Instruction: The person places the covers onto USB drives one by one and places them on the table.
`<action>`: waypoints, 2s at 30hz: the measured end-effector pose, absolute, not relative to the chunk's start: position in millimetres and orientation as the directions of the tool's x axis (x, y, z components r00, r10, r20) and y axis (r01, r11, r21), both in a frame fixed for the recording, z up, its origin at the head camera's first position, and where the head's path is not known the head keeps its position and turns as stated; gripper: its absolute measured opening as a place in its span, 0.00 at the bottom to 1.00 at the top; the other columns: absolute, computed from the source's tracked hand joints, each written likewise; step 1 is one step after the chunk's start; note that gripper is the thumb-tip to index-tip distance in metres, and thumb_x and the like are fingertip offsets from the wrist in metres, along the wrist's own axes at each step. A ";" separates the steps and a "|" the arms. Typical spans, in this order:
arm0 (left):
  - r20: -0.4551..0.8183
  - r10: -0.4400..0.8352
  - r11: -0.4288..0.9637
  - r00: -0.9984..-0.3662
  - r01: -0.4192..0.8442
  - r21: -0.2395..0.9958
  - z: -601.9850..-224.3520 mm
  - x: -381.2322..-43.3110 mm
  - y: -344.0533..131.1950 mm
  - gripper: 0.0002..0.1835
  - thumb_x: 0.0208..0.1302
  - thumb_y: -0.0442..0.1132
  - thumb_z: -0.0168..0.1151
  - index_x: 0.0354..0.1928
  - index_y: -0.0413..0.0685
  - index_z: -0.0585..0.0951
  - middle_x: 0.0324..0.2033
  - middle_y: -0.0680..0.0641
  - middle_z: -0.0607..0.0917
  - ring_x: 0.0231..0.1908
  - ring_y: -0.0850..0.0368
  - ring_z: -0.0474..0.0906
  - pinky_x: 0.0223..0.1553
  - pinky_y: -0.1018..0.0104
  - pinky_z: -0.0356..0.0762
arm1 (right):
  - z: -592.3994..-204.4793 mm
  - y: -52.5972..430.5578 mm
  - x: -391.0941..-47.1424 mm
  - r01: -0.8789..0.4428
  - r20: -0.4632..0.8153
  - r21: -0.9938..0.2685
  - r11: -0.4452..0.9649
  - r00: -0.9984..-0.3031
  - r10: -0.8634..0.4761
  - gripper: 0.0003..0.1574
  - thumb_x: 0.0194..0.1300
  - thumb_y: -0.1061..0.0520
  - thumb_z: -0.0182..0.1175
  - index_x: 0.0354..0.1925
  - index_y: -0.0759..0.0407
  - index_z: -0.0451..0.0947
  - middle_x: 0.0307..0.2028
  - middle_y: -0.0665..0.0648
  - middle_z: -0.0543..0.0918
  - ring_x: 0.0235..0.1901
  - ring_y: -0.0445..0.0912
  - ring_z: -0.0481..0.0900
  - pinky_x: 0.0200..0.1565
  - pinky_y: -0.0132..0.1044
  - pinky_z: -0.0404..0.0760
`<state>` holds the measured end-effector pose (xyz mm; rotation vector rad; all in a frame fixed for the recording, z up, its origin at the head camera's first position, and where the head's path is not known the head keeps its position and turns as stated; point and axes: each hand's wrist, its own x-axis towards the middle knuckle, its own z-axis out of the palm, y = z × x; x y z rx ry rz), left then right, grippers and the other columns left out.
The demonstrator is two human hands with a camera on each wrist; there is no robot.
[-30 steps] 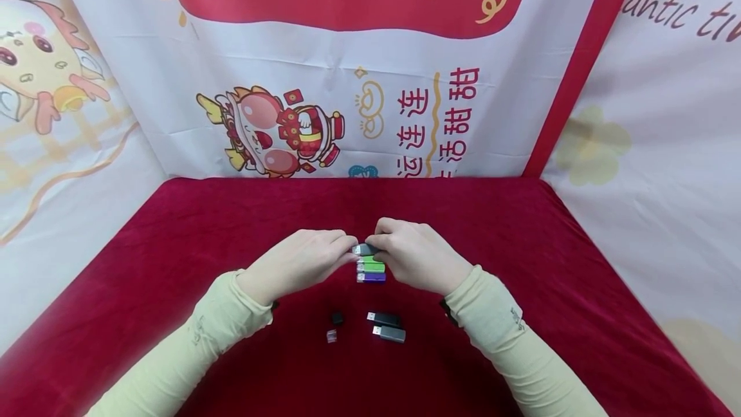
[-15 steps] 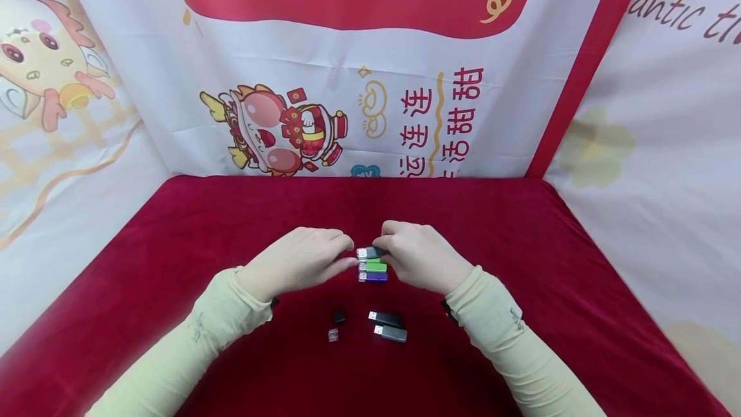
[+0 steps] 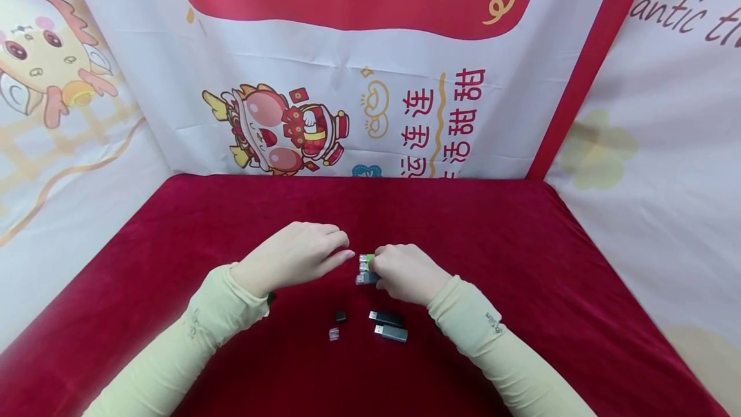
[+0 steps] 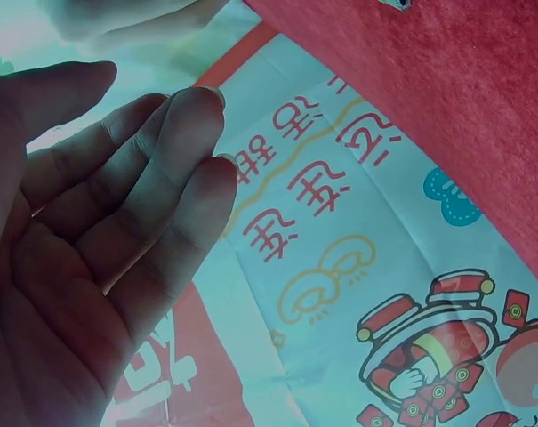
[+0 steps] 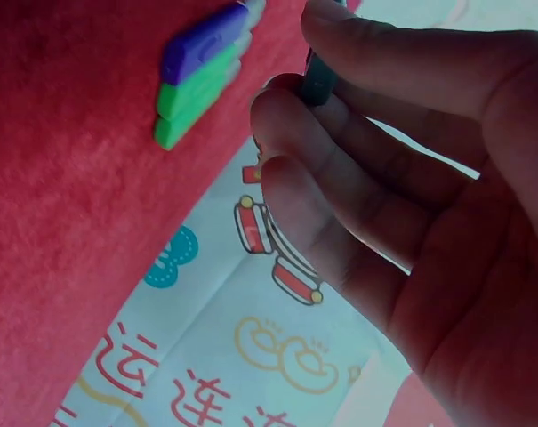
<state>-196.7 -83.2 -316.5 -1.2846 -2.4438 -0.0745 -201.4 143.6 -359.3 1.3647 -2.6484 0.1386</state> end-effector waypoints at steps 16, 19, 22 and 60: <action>0.371 0.785 0.571 -0.497 0.812 -0.122 -317.1 -197.9 -83.3 0.10 0.66 0.44 0.64 0.27 0.52 0.78 0.21 0.55 0.77 0.22 0.62 0.75 0.25 0.70 0.75 | -368.6 140.3 -202.8 -0.825 0.150 0.016 0.565 -0.557 -0.817 0.11 0.52 0.55 0.77 0.35 0.55 0.88 0.30 0.50 0.82 0.27 0.40 0.79 0.30 0.34 0.81; 0.373 0.785 0.571 -0.495 0.812 -0.125 -317.0 -197.8 -83.5 0.11 0.66 0.44 0.64 0.26 0.52 0.78 0.20 0.55 0.76 0.22 0.61 0.75 0.24 0.69 0.75 | -369.3 140.9 -202.8 -0.828 0.154 0.012 0.560 -0.552 -0.819 0.11 0.52 0.55 0.76 0.36 0.55 0.88 0.30 0.51 0.82 0.27 0.40 0.79 0.30 0.34 0.81; 0.368 0.786 0.572 -0.496 0.810 -0.130 -317.2 -197.3 -84.3 0.11 0.66 0.44 0.64 0.26 0.52 0.78 0.20 0.55 0.76 0.22 0.61 0.75 0.24 0.69 0.75 | -370.7 141.1 -203.1 -0.827 0.146 -0.014 0.563 -0.558 -0.817 0.12 0.52 0.55 0.76 0.37 0.55 0.89 0.31 0.51 0.83 0.27 0.40 0.79 0.30 0.33 0.81; 0.346 0.784 0.582 -0.515 0.803 -0.126 -318.2 -198.2 -84.5 0.11 0.66 0.45 0.64 0.27 0.52 0.79 0.21 0.54 0.77 0.22 0.61 0.76 0.24 0.68 0.75 | -374.4 139.9 -204.2 -0.810 0.160 0.004 0.586 -0.578 -0.800 0.12 0.48 0.55 0.79 0.33 0.54 0.87 0.27 0.49 0.80 0.24 0.41 0.78 0.29 0.36 0.80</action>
